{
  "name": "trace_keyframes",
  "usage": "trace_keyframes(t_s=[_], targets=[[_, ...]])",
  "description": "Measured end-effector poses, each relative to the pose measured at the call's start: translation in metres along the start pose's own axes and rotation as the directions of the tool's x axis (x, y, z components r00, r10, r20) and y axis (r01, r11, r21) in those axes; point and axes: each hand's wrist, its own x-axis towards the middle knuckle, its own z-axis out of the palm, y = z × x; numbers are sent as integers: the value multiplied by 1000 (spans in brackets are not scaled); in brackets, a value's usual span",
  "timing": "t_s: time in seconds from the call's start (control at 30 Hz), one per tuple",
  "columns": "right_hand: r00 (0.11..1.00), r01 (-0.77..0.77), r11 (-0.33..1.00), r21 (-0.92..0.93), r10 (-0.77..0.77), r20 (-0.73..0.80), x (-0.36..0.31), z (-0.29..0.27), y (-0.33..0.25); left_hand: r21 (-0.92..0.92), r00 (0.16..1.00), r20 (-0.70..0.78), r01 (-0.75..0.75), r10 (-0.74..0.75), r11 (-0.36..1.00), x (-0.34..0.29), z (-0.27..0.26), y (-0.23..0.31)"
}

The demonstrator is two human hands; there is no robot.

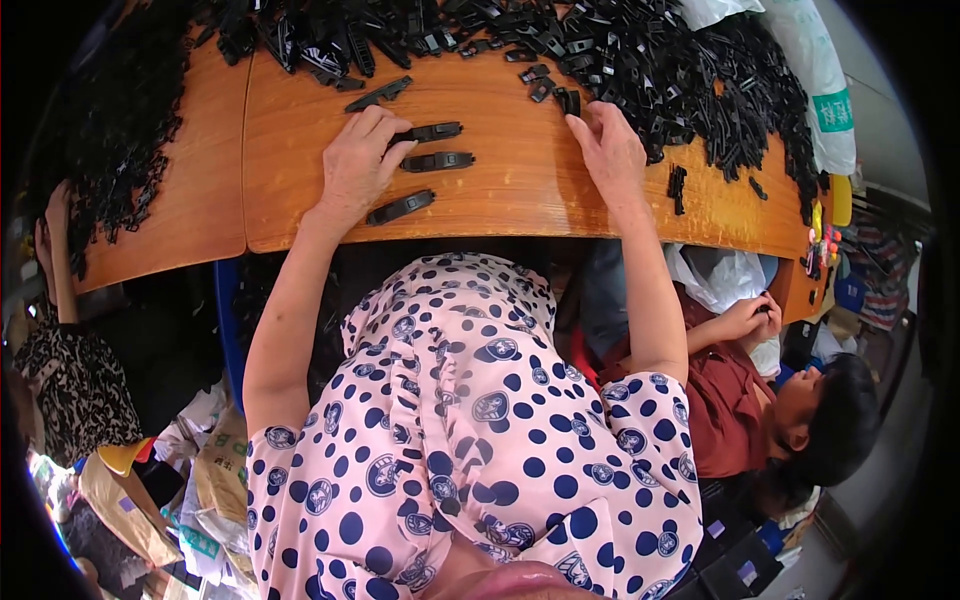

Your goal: The person assembles plastic items by picking up plastic components from the table and fitting them together by hand.

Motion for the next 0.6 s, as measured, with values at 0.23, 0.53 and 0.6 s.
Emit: trace_keyframes(t_s=[0.23, 0.53, 0.6], targets=[[992, -119, 990, -74, 121, 21, 24, 17, 11, -59, 1000, 3, 28, -28, 998, 3, 2, 3], [954, -171, 904, 393, 251, -163, 47, 0, 24, -106, 997, 50, 71, -66, 992, 3, -3, 2], [946, -169, 902, 398, 262, -192, 50, -2, 23, -114, 998, 33, 64, -60, 991, 3, 0, 0]])
